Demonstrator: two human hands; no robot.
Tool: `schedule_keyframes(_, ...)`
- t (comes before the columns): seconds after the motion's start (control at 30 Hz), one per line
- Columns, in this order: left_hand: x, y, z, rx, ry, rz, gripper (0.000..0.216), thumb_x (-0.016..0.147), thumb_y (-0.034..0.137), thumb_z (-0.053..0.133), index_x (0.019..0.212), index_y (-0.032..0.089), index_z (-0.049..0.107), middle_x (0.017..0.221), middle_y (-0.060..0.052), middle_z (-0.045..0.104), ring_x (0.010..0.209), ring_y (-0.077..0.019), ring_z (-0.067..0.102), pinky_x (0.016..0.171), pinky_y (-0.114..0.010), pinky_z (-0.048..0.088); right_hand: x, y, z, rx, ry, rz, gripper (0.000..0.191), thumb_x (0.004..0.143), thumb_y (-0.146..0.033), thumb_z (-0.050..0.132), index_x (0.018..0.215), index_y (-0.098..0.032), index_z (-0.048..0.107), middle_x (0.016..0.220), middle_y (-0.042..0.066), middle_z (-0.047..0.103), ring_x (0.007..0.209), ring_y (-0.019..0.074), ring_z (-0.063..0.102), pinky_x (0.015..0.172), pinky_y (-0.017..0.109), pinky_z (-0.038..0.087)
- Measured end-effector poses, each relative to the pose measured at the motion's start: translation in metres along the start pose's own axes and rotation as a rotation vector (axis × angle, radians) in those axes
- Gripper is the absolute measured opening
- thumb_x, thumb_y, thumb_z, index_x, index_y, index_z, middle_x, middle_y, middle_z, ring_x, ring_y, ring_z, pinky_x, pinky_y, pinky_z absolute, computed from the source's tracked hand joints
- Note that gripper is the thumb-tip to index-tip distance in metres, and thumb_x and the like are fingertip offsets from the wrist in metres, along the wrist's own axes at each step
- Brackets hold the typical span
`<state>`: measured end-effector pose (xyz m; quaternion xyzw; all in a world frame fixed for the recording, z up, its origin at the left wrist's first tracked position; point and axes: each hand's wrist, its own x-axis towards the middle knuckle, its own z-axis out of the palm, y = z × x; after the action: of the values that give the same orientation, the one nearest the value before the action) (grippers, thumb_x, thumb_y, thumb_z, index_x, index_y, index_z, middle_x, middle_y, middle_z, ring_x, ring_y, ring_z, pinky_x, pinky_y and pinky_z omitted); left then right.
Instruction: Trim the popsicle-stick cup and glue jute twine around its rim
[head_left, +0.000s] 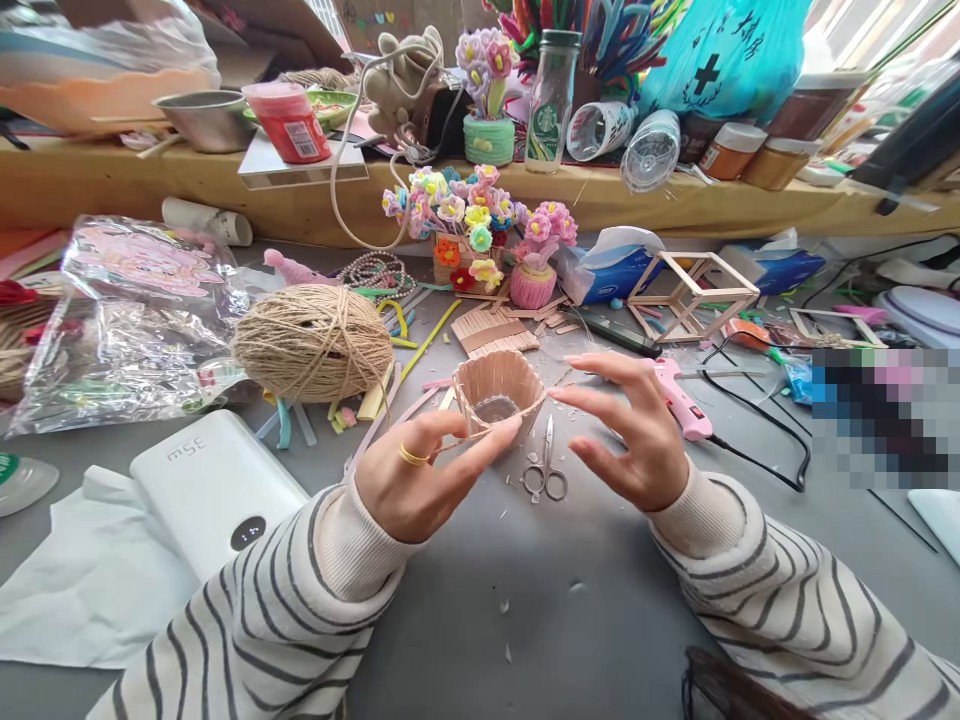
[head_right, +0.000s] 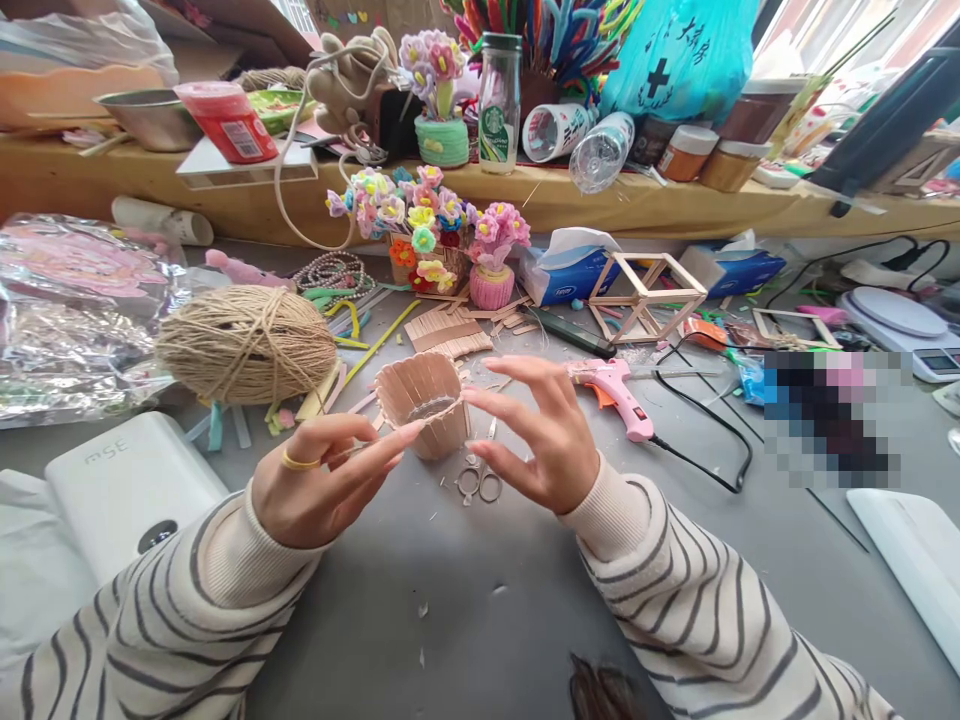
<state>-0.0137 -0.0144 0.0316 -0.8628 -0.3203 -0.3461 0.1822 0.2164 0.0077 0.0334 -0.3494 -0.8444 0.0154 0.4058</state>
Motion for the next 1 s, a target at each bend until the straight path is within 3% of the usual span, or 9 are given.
schedule_keyframes(0.27, 0.005, 0.004, 0.001, 0.155, 0.042, 0.060, 0.030, 0.073, 0.009, 0.057, 0.100, 0.023, 0.060, 0.074, 0.001, 0.051, 0.054, -0.0051, 0.052, 0.050, -0.017, 0.045, -0.016, -0.002, 0.013, -0.170, -0.013, -0.097, 0.053, 0.075, -0.056, 0.049, 0.123, -0.033, 0.046, 0.129, 0.005, 0.040, 0.116, 0.0294, 0.037, 0.098, 0.048, 0.032)
schedule_keyframes(0.63, 0.001, 0.002, 0.002, 0.214, 0.016, 0.087, 0.036, 0.074, 0.014, 0.057, 0.108, 0.025, 0.057, 0.071, 0.000, 0.055, 0.051, -0.0082, 0.051, 0.054, -0.022, 0.046, -0.016, -0.002, 0.016, -0.164, -0.011, -0.081, 0.053, 0.074, -0.055, 0.050, 0.122, -0.032, 0.048, 0.129, 0.005, 0.041, 0.116, 0.0287, 0.038, 0.098, 0.047, 0.030)
schedule_keyframes(1.0, 0.004, 0.002, 0.001, 0.219, 0.036, 0.098, 0.033, 0.072, 0.011, 0.058, 0.103, 0.023, 0.059, 0.070, 0.000, 0.053, 0.050, -0.0075, 0.051, 0.051, -0.021, 0.047, -0.016, -0.002, 0.016, -0.190, -0.012, -0.089, 0.058, 0.076, -0.055, 0.047, 0.128, -0.029, 0.040, 0.127, 0.008, 0.041, 0.116, 0.0282, 0.038, 0.099, 0.046, 0.030)
